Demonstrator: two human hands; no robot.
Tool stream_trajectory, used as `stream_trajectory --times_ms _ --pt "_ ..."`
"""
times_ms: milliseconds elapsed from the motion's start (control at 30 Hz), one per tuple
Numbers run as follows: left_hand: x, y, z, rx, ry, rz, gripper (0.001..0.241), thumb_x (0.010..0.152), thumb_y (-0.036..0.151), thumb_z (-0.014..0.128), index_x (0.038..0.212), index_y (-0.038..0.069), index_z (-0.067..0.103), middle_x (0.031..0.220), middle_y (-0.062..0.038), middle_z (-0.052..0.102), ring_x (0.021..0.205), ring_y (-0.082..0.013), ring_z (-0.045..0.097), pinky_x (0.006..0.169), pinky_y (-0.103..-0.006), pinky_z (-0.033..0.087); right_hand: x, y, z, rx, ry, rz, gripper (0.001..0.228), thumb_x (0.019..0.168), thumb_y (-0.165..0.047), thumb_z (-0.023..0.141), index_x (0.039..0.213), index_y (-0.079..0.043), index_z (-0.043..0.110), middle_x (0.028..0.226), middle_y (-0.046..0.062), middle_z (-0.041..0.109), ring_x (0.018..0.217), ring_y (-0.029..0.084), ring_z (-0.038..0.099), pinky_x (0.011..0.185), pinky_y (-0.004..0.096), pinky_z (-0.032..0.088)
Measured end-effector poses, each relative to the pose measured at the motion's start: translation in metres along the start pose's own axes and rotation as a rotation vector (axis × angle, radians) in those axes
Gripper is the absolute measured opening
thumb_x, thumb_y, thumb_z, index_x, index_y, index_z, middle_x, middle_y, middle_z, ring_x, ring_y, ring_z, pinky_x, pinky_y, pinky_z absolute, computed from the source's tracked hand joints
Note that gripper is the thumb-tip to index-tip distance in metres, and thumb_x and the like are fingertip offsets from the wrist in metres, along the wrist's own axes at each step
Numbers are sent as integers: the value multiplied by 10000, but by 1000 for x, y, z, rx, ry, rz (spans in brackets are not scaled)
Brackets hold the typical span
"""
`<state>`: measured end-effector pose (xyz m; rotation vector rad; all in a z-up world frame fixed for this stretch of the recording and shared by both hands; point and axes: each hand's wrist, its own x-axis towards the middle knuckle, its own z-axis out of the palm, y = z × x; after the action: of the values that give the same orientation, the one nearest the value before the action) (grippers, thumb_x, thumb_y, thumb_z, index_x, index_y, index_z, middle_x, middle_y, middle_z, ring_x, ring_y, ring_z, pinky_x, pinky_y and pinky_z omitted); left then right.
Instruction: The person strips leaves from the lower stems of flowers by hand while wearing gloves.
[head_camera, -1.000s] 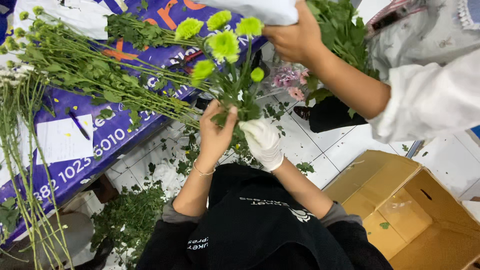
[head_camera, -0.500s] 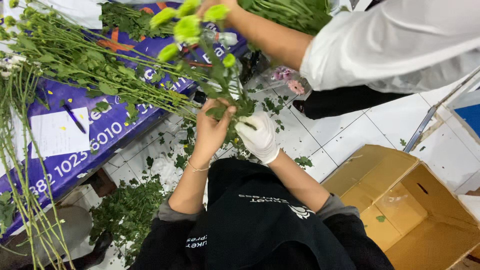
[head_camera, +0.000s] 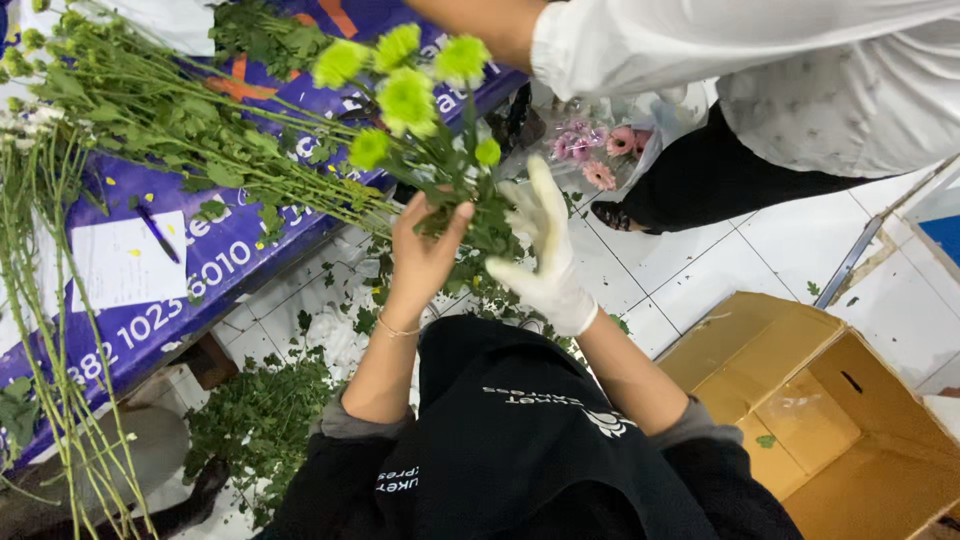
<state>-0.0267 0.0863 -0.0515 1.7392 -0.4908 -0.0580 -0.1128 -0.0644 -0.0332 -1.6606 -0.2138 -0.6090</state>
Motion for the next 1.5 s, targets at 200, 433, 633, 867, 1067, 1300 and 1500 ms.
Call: stream_trajectory --times_ms 200,433,633,867,1067,1300,1500 --pt "-8 -18 13 -43 -10 37 337 1039 279 635 1244 18 694 1295 -224 635 1312 -454 523 1108 -618 378 9 14 15 -71 267 -10 240 933 -10 740 1165 -69 733 1117 67 732 1013 220 742 882 352 601" --pt "-12 -4 9 -62 47 -26 223 1038 223 621 1109 23 690 1066 -173 643 1071 -361 647 949 -519 517 -26 68 16 -104 210 -4 172 887 66 742 1004 -60 750 994 113 733 932 262 739 879 373 588" --pt "-17 -1 17 -70 64 -67 211 1038 208 632 1069 3 675 1056 -175 651 953 -295 678 843 -461 548 -52 91 1 -343 89 30 129 894 20 739 952 -91 703 955 90 720 907 293 729 866 396 576" --pt "-36 -24 39 10 242 -129 166 995 140 705 1035 -22 697 1075 -240 653 1297 -548 469 1113 -652 314 -65 125 13 -641 24 107 246 816 -5 754 893 -196 619 940 -7 664 917 226 702 834 350 557" --pt "-6 42 -25 123 452 156 100 1065 139 621 1021 50 623 863 -88 578 772 -182 531 810 -355 437 -137 140 4 -1110 -555 585 313 857 -65 684 1150 39 722 1048 264 743 1085 412 689 1097 527 466" --pt "-4 9 19 116 315 160 129 1013 179 689 969 65 650 847 -117 604 800 -272 641 731 -368 453 -75 69 4 -289 -217 573 717 944 -205 681 1591 -323 395 1655 72 324 1503 329 331 1226 477 310" --pt "-8 20 30 65 167 163 260 983 220 713 1113 -2 677 973 -143 650 855 -260 635 725 -395 516 -70 88 22 -48 209 316 281 1052 11 522 1324 -4 590 950 102 760 818 223 769 885 385 571"
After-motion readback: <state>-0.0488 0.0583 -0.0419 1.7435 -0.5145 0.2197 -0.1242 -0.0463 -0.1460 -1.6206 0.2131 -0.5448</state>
